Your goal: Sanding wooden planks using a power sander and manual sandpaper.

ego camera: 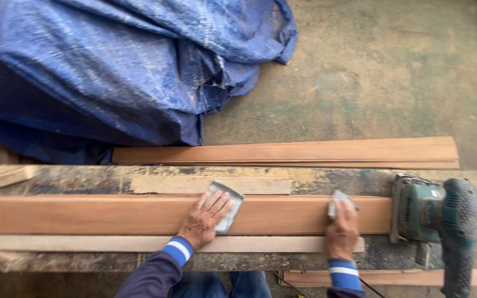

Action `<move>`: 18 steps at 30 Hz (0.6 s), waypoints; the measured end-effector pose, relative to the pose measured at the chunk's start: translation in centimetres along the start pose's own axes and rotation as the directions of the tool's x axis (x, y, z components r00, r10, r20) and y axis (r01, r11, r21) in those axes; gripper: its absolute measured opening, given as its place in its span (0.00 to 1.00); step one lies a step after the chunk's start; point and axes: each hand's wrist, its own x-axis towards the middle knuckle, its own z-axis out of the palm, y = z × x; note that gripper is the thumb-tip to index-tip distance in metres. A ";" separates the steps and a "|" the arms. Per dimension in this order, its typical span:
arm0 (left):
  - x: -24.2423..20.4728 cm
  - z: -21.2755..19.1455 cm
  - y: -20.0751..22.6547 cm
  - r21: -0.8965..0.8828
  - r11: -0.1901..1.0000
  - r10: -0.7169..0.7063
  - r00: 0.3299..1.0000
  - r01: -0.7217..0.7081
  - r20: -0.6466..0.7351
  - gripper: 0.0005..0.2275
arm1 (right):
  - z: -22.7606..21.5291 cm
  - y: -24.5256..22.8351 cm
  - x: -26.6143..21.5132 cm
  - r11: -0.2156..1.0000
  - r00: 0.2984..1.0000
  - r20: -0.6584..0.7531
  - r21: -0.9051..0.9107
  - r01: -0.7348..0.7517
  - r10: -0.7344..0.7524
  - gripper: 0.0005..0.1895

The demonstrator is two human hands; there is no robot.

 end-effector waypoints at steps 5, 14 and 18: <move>-1.4 -0.7 -0.4 -0.038 0.999 0.013 1.000 -0.012 0.022 0.29 | 2.7 -5.9 -0.9 0.987 0.986 -0.084 -0.055 -0.152 0.147 0.14; -18.6 -8.5 -16.3 0.121 0.989 -0.099 0.990 0.086 0.104 0.34 | 7.0 -28.8 -6.1 0.870 0.886 0.127 0.297 0.395 -0.446 0.32; -21.7 -9.9 -19.4 0.201 0.958 -0.233 0.966 0.207 0.115 0.36 | 3.7 -17.9 -3.5 0.978 0.988 0.065 0.161 0.131 -0.143 0.22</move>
